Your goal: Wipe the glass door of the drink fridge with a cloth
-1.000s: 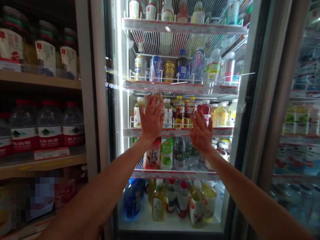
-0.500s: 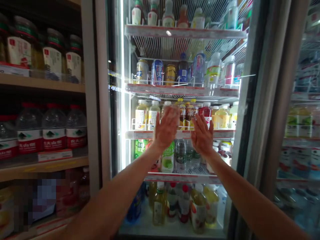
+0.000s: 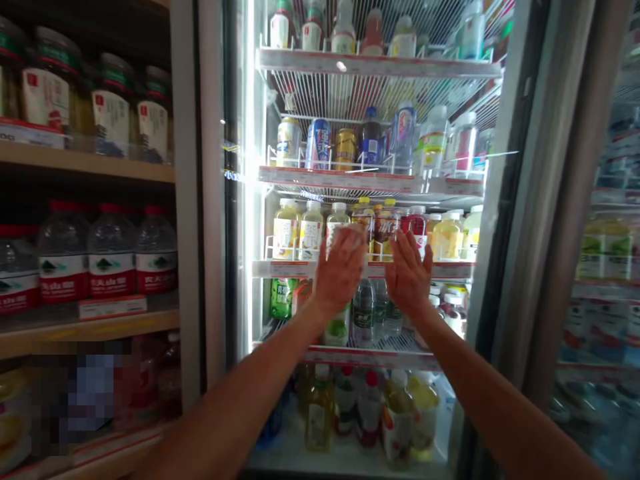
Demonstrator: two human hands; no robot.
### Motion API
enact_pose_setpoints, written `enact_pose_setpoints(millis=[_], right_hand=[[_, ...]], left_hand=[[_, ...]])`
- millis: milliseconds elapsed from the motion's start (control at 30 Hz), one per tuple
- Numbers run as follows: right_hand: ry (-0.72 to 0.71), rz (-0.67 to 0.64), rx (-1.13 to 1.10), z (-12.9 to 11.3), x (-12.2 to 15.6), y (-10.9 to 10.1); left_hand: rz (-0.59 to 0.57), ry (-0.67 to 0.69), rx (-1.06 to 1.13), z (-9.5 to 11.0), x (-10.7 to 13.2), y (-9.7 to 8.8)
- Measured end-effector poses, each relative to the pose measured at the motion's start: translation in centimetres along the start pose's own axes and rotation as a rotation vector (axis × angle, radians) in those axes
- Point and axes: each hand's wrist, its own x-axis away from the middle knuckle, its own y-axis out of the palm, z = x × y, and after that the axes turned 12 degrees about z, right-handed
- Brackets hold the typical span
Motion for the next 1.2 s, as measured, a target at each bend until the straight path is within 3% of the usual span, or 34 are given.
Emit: enact_pose_setpoints(millis=[67, 100, 200, 267, 333, 467, 533, 667, 733, 767, 900, 967, 1033, 1133, 1200], right_hand=[[-0.01, 0.004, 0.001, 0.1, 0.0, 0.0], [-0.015, 0.008, 0.002, 0.1, 0.1, 0.0], [-0.017, 0.023, 0.007, 0.0, 0.1, 0.0], [-0.013, 0.019, 0.008, -0.1, 0.1, 0.0], [-0.001, 0.008, 0.007, -0.2, 0.1, 0.0], [0.001, 0.012, -0.006, 0.0, 0.2, 0.1], [-0.011, 0.014, -0.021, 0.1, 0.3, 0.0], [0.008, 0.008, -0.016, -0.1, 0.4, -0.1], [0.018, 0.009, -0.008, -0.3, 0.4, -0.1], [0.022, 0.01, -0.008, -0.3, 0.5, -0.1], [0.029, 0.027, -0.023, -0.1, 0.6, 0.0], [0.016, 0.028, -0.031, 0.1, 0.7, -0.1], [0.003, 0.015, -0.036, 0.3, 0.9, -0.2], [0.012, 0.004, -0.027, 0.2, 1.1, -0.3], [0.032, 0.002, -0.016, -0.2, 1.2, -0.2]], left_hand=[[-0.054, 0.158, 0.025, 0.6, 1.0, -0.1], [-0.05, 0.163, 0.015, 0.0, 1.2, -0.4], [0.068, -0.078, -0.086, -3.4, 0.9, -1.5], [0.158, -0.27, -0.148, -4.2, 0.5, -1.6], [0.162, -0.294, -0.146, -2.7, 0.5, -1.1], [0.009, 0.046, -0.02, 2.4, 1.8, 0.2], [-0.016, 0.078, -0.011, 2.4, 2.4, 0.0], [0.091, -0.218, -0.15, -1.6, 2.0, -1.4], [0.143, -0.335, -0.193, -1.9, 1.7, -1.5], [0.136, -0.332, -0.185, -1.2, 1.8, -1.4], [-0.012, 0.027, -0.023, 3.7, 3.5, -0.3], [-0.058, 0.117, 0.019, 4.2, 4.3, -0.4], [-0.057, 0.031, -0.015, 2.3, 4.6, -1.2], [0.035, -0.25, -0.123, -1.7, 4.0, -2.6], [0.094, -0.364, -0.166, -2.3, 3.9, -2.8]])
